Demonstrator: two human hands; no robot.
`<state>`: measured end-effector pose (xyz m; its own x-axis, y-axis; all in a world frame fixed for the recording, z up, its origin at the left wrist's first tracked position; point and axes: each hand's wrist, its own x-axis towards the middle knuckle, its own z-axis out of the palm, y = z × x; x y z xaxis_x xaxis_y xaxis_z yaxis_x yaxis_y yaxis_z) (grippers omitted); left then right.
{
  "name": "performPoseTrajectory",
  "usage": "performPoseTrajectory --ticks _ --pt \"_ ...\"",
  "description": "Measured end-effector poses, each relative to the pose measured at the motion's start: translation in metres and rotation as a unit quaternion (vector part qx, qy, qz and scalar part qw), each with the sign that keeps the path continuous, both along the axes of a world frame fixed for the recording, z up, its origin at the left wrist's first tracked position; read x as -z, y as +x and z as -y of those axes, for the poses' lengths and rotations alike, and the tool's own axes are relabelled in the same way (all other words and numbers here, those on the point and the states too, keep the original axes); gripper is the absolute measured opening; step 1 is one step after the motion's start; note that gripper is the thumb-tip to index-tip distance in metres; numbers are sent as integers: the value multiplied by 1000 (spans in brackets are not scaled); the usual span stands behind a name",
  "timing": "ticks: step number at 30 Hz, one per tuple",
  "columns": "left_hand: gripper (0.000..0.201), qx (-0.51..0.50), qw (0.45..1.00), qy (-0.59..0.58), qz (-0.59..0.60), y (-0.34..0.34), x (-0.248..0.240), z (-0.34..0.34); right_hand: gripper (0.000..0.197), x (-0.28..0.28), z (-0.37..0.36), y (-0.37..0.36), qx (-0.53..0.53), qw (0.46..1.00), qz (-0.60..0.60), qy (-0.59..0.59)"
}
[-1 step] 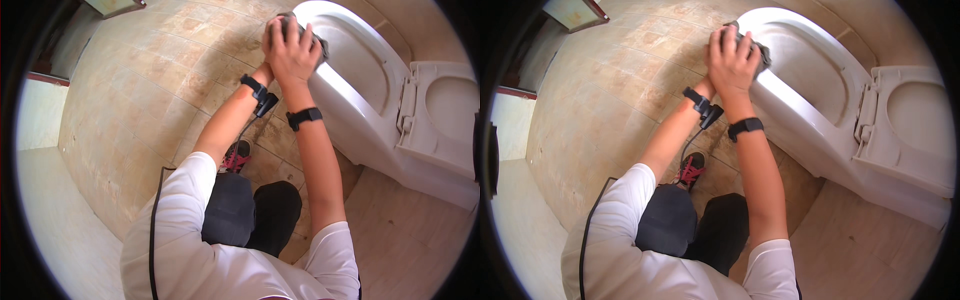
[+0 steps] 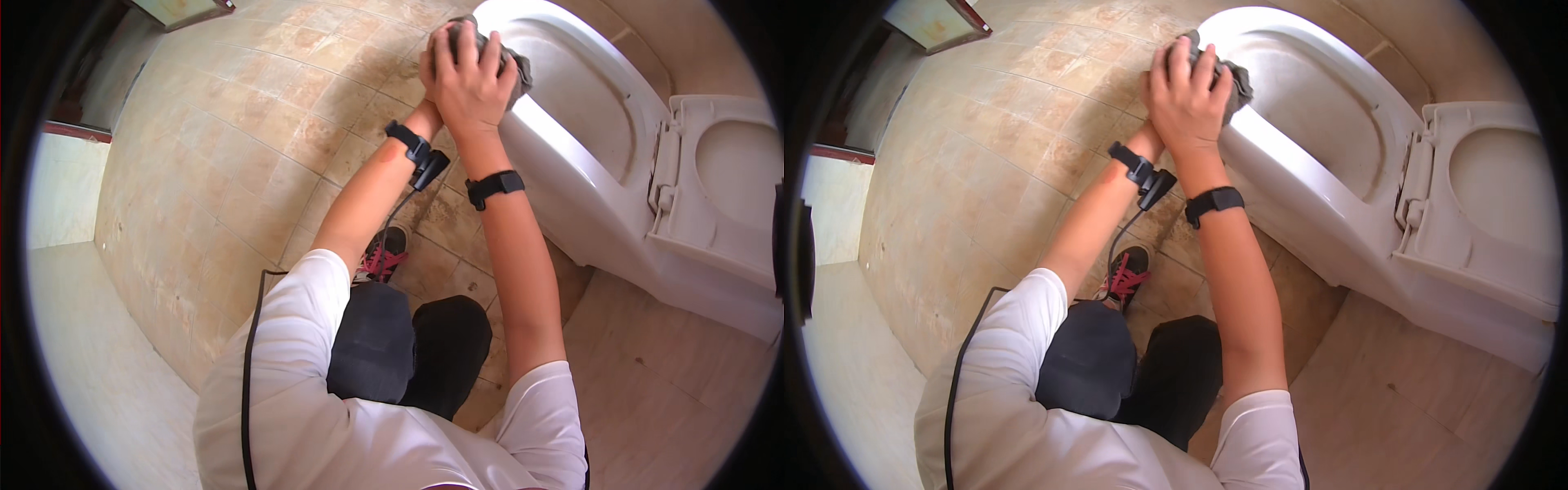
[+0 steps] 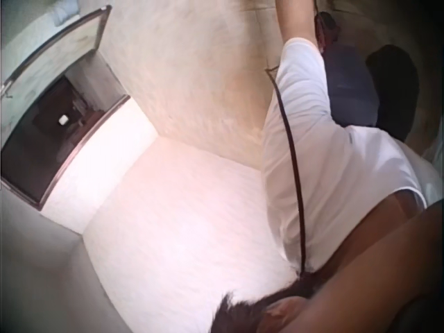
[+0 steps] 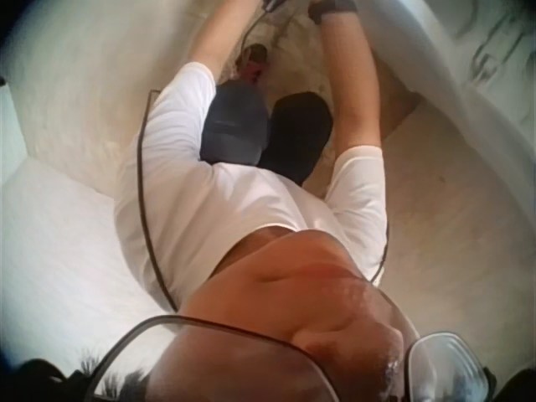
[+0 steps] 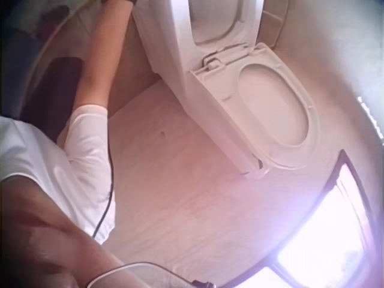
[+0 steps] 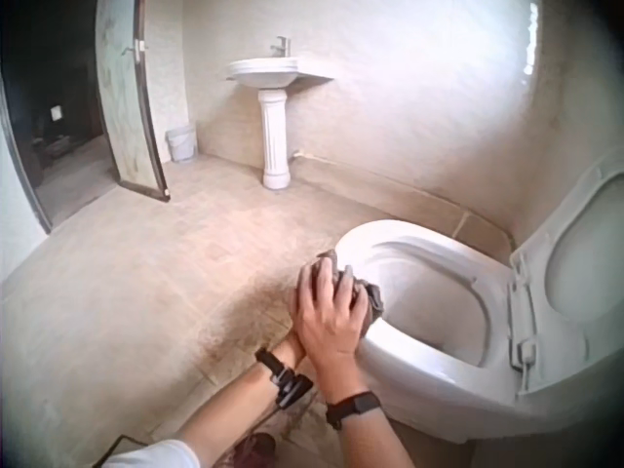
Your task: The person wipes the interior rim and bowl of a toilet using a cloth, then cleans the lid, tank, and base of the fixture.
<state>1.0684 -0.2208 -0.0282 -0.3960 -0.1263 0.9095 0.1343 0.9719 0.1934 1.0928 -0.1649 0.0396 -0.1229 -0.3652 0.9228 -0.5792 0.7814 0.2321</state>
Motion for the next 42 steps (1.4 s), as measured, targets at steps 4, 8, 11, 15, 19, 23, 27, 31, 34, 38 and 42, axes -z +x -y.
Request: performPoseTrajectory --ticks 4,8,11,15,19,23,27,31,34,38,42 --pt "42 -45 991 100 -82 7 6 -11 26 12 -16 6 -43 997 -13 65" --pt "45 -159 964 162 -137 20 11 -56 30 23 -44 14 3 984 -46 172" --pt "47 -211 949 186 -140 24 14 -102 40 34 -87 16 16 959 -75 271" --pt "47 -179 942 262 -107 26 54 -137 40 41 -125 25 14 936 -91 340" --pt "50 -95 946 294 -95 33 101 -146 39 52 -165 24 -8 927 -109 359" --pt "78 146 917 365 -64 46 139 -157 41 55 -206 25 -4 903 -103 417" --pt "76 134 947 291 -6 56 165 -171 40 75 -234 26 11 910 -116 399" --pt "81 177 956 228 56 64 161 -191 39 86 -281 26 40 902 -109 417" --pt "79 185 970 149 51 59 197 -187 39 93 -295 25 47 891 -77 445" --pt "49 197 978 59 -23 46 230 -177 29 107 -310 22 5 906 36 422" --pt "37 194 975 -111 -8 58 235 -158 27 84 -297 30 -23 883 62 464"
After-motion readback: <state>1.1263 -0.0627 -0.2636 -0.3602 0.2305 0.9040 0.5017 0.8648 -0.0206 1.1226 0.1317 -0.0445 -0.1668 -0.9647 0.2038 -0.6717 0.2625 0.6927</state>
